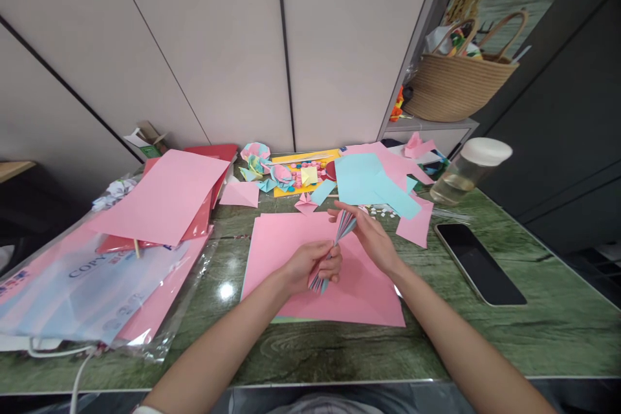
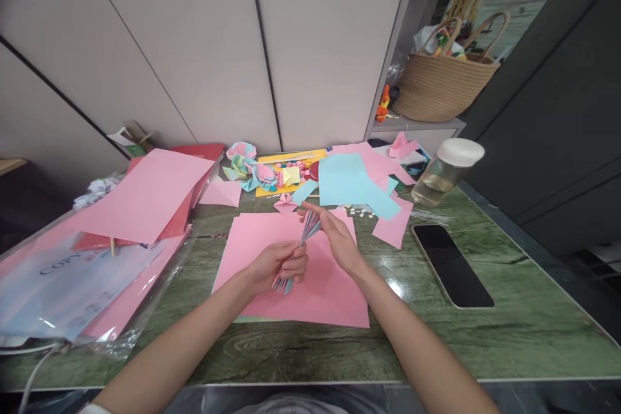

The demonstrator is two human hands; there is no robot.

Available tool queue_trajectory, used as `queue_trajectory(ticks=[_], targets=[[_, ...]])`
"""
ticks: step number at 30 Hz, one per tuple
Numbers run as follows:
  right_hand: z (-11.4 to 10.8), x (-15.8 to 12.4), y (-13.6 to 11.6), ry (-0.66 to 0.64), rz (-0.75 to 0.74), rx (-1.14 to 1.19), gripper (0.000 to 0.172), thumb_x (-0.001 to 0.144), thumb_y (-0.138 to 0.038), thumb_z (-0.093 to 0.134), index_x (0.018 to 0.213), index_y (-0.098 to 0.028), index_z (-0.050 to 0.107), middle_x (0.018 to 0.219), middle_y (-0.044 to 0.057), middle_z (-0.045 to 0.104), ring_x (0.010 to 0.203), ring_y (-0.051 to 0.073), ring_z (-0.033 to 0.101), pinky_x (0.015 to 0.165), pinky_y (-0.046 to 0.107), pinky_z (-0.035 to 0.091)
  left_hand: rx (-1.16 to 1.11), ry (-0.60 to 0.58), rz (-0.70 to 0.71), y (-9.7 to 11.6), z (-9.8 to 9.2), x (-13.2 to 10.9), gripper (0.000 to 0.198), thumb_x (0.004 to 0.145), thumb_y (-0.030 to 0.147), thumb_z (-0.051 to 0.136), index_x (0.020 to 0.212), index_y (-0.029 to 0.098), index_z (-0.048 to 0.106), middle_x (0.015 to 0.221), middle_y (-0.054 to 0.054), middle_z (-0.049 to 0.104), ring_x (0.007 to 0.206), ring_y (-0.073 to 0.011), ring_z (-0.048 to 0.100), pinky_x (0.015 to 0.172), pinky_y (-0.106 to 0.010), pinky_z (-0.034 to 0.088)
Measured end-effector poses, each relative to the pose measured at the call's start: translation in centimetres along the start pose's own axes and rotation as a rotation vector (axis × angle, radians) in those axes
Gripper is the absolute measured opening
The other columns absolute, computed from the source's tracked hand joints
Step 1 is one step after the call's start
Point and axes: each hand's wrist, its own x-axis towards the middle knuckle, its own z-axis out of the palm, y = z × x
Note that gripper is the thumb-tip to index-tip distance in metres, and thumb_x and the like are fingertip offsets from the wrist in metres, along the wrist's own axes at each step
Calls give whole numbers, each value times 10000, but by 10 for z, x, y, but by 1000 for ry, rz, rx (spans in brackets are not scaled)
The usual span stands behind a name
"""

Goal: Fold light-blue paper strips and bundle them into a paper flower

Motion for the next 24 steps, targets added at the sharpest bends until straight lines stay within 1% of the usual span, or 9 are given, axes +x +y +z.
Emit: queue_trajectory(ticks=[9, 11, 13, 15, 16, 18, 21, 24], targets=[[0, 0, 3, 1, 15, 64, 437, 857, -480, 315, 1180, -248, 496, 1093, 62, 587, 1022, 198, 516, 920, 364, 346, -17, -4, 16, 2, 0, -1, 182, 834, 263, 385, 695, 149, 410, 498, 71, 262, 392, -45, 235, 545, -212, 343], [-1, 1, 5, 12, 59, 126, 432, 846, -478, 347, 1204, -269, 468, 1099, 57, 575, 1003, 187, 511, 854, 333, 384, -25, 0, 32, 2, -1, 0, 179, 838, 252, 373, 696, 149, 409, 492, 74, 246, 388, -44, 221, 544, -212, 343], [-2, 2, 8, -8, 139, 198, 415, 820, -464, 420, 1189, -283, 479, 1059, 50, 578, 898, 163, 528, 738, 284, 412, -31, 9, 48, 3, -1, 0, 176, 837, 245, 371, 694, 150, 406, 488, 77, 229, 386, -45, 214, 542, -211, 342], [-2, 2, 11, -98, 233, 235, 398, 767, -429, 527, 1122, -251, 542, 945, 46, 596, 751, 133, 525, 655, 260, 399, -36, 15, 52, 4, -1, -1, 174, 835, 246, 377, 689, 153, 401, 489, 77, 217, 387, -46, 212, 539, -208, 340], [-3, 2, 12, -151, 270, 243, 391, 734, -407, 578, 1079, -224, 573, 880, 43, 600, 705, 124, 516, 646, 261, 391, -41, 13, 46, 4, 0, -1, 175, 833, 249, 380, 687, 154, 399, 489, 77, 212, 386, -46, 207, 537, -206, 338], [-4, 1, 16, -220, 314, 253, 381, 668, -340, 661, 1011, -185, 607, 785, 31, 599, 685, 121, 516, 674, 271, 383, -56, -9, 17, 5, 1, -2, 181, 830, 257, 389, 681, 155, 395, 486, 79, 206, 384, -46, 194, 527, -204, 334], [-5, 1, 21, -213, 319, 262, 315, 601, -259, 716, 890, -167, 632, 712, 6, 593, 680, 118, 524, 693, 271, 375, -75, -62, -41, 4, 4, -4, 181, 828, 256, 395, 678, 154, 395, 476, 80, 213, 378, -49, 185, 510, -205, 326], [-5, 2, 26, -240, 247, 219, 188, 589, -231, 717, 733, -149, 628, 633, -17, 563, 613, 102, 500, 635, 251, 368, -97, -89, -85, 3, 7, -5, 195, 831, 264, 393, 669, 155, 392, 470, 82, 212, 369, -48, 177, 500, -206, 320]])
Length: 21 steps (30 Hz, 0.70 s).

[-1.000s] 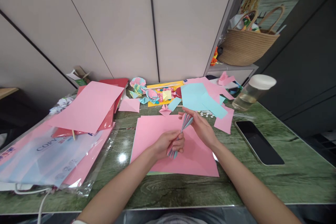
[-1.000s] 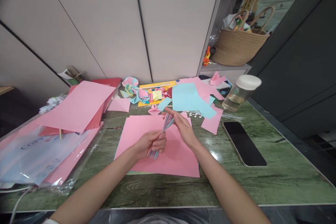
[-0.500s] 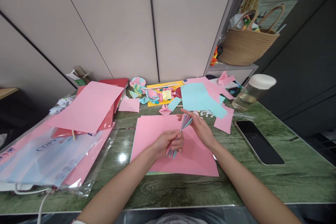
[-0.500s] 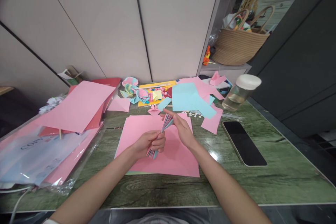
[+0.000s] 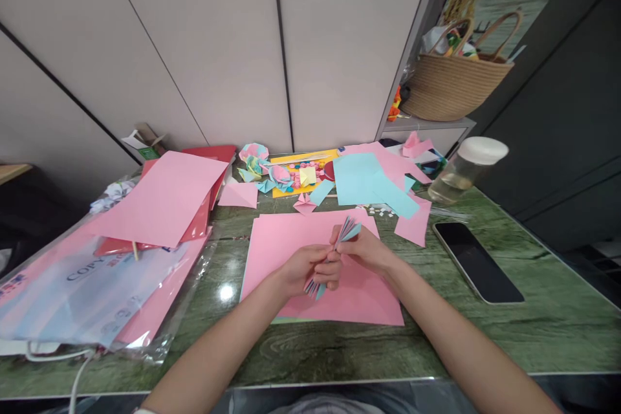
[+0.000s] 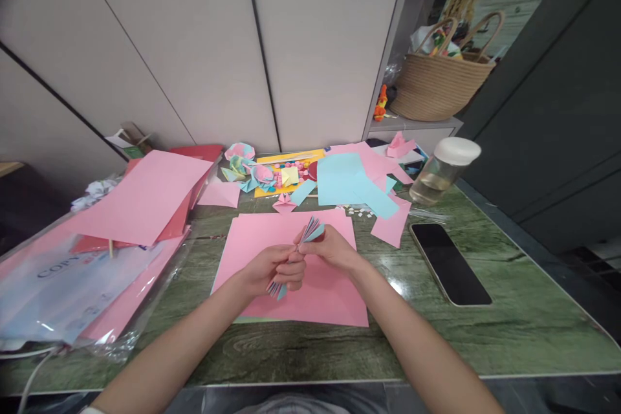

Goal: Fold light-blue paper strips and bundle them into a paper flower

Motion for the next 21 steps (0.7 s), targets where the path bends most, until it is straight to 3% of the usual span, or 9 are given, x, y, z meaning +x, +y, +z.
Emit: queue_trajectory(ticks=[4, 9, 13, 17, 21], targets=[[-1, 2, 3, -61, -109, -35, 150, 595, -244, 708, 625, -146, 598, 574, -23, 533, 556, 94, 463, 556, 234, 350, -39, -53, -37, -1, 3, -1, 205, 834, 263, 386, 658, 159, 388, 461, 85, 195, 362, -50, 164, 489, -202, 311], [-2, 2, 8, -98, -134, 21, 192, 587, -291, 716, 611, -157, 580, 565, -22, 513, 549, 97, 452, 518, 229, 341, -27, -92, -40, -6, 5, -1, 227, 830, 289, 401, 644, 161, 379, 457, 84, 224, 357, -46, 190, 501, -211, 339], [-4, 1, 9, -94, -137, 27, 212, 564, -282, 734, 595, -151, 570, 561, -27, 505, 532, 88, 454, 500, 220, 337, 61, -86, 5, -9, 5, 2, 236, 807, 346, 444, 679, 148, 439, 442, 66, 332, 359, -59, 324, 546, -246, 392], [-7, 0, 4, -142, -60, 8, 178, 618, -272, 696, 633, -145, 572, 495, -37, 506, 439, 81, 449, 459, 221, 335, 334, 56, 98, -6, 5, 2, 323, 809, 400, 425, 823, 96, 536, 554, -46, 556, 520, -150, 541, 668, -334, 423], [-11, 1, -2, -41, -23, -89, 175, 627, -267, 684, 589, -135, 574, 484, -27, 512, 482, 100, 489, 515, 241, 373, 669, 337, 225, 0, 9, 0, 362, 820, 425, 391, 850, 105, 559, 731, -94, 624, 656, -164, 561, 635, -277, 403]])
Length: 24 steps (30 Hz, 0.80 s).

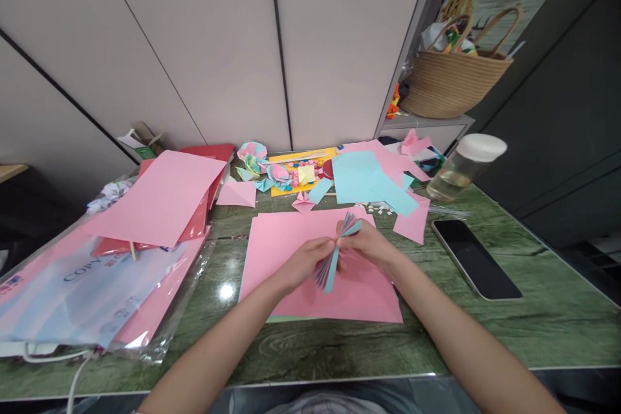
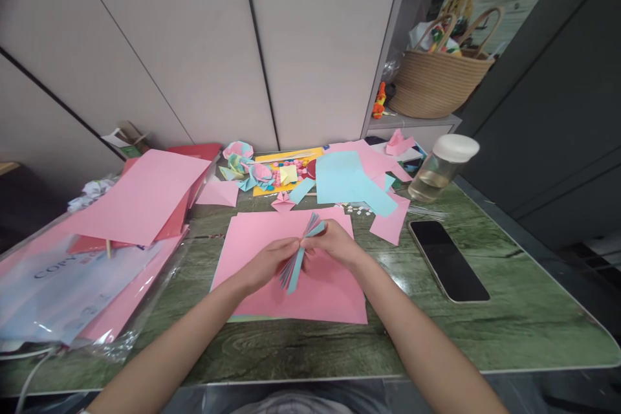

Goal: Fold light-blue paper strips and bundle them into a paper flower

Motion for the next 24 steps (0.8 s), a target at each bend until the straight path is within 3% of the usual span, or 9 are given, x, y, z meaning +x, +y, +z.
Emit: queue_trajectory(ticks=[3, 6, 13, 16, 20, 24], targets=[[-1, 2, 2, 136, 26, -35, 161, 598, -266, 698, 606, -133, 608, 579, -4, 571, 567, 110, 519, 586, 253, 396, 333, 194, 66, 2, 2, -2, 379, 828, 450, 354, 853, 141, 571, 811, -69, 633, 682, -154, 546, 607, -253, 377], [0, 4, 7, 224, 63, -11, 178, 588, -288, 699, 654, -136, 634, 634, 14, 606, 612, 124, 528, 627, 274, 407, 563, 284, 123, -1, 5, -3, 341, 827, 435, 362, 850, 167, 571, 827, -44, 640, 725, -163, 554, 646, -257, 370], [15, 2, 9, 312, 17, -16, 253, 635, -384, 652, 604, -143, 584, 556, -4, 542, 570, 121, 496, 609, 280, 392, 584, 371, 179, -13, 7, 1, 309, 859, 371, 300, 788, 185, 537, 710, -15, 611, 715, -155, 554, 706, -275, 369], [19, 0, 5, 291, 42, 29, 239, 657, -382, 644, 694, -151, 595, 558, -6, 556, 555, 123, 510, 590, 281, 393, 405, 320, 179, -15, 6, 5, 288, 848, 372, 328, 711, 175, 486, 608, 3, 538, 637, -142, 523, 676, -276, 378], [18, -4, -1, 108, 136, 144, 340, 686, -344, 638, 968, -164, 581, 571, -4, 582, 538, 137, 541, 553, 285, 404, -50, 91, 69, -13, 1, 8, 290, 810, 412, 407, 666, 162, 435, 521, 48, 387, 501, -110, 475, 629, -286, 401], [15, -4, -4, 44, 126, 218, 292, 635, -289, 687, 874, -132, 631, 650, 20, 616, 613, 139, 562, 604, 289, 425, -324, -108, -12, -8, -3, 5, 267, 792, 382, 464, 672, 145, 444, 514, 66, 319, 437, -69, 414, 632, -283, 417]])
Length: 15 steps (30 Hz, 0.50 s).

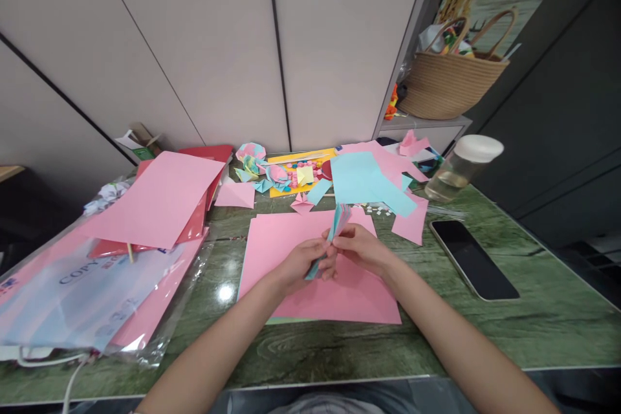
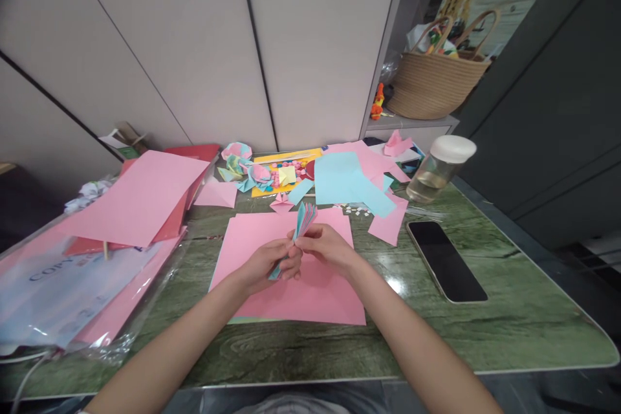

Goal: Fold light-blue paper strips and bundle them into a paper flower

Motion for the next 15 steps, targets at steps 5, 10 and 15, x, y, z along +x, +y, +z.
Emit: queue_trajectory(ticks=[5, 10, 15], targets=[[2, 0, -3, -6, -39, -11, 171, 585, -237, 720, 710, -131, 668, 672, 21, 636, 654, 126, 559, 657, 271, 418, -97, -102, -45, 2, -1, -3, 236, 804, 316, 461, 646, 143, 434, 499, 67, 299, 415, -57, 372, 592, -261, 416], [3, 1, -2, -2, -48, -31, 140, 583, -224, 718, 670, -129, 663, 641, 18, 636, 627, 128, 559, 639, 271, 425, -87, -123, -60, 1, -3, -2, 224, 815, 300, 443, 649, 152, 415, 489, 63, 317, 413, -66, 372, 588, -270, 414], [1, 0, 2, -26, -71, -63, 193, 655, -266, 667, 796, -134, 648, 652, 22, 636, 604, 143, 570, 621, 297, 434, -8, -36, -13, 1, -3, -1, 262, 818, 333, 423, 630, 151, 415, 484, 60, 323, 412, -68, 369, 581, -273, 403]])
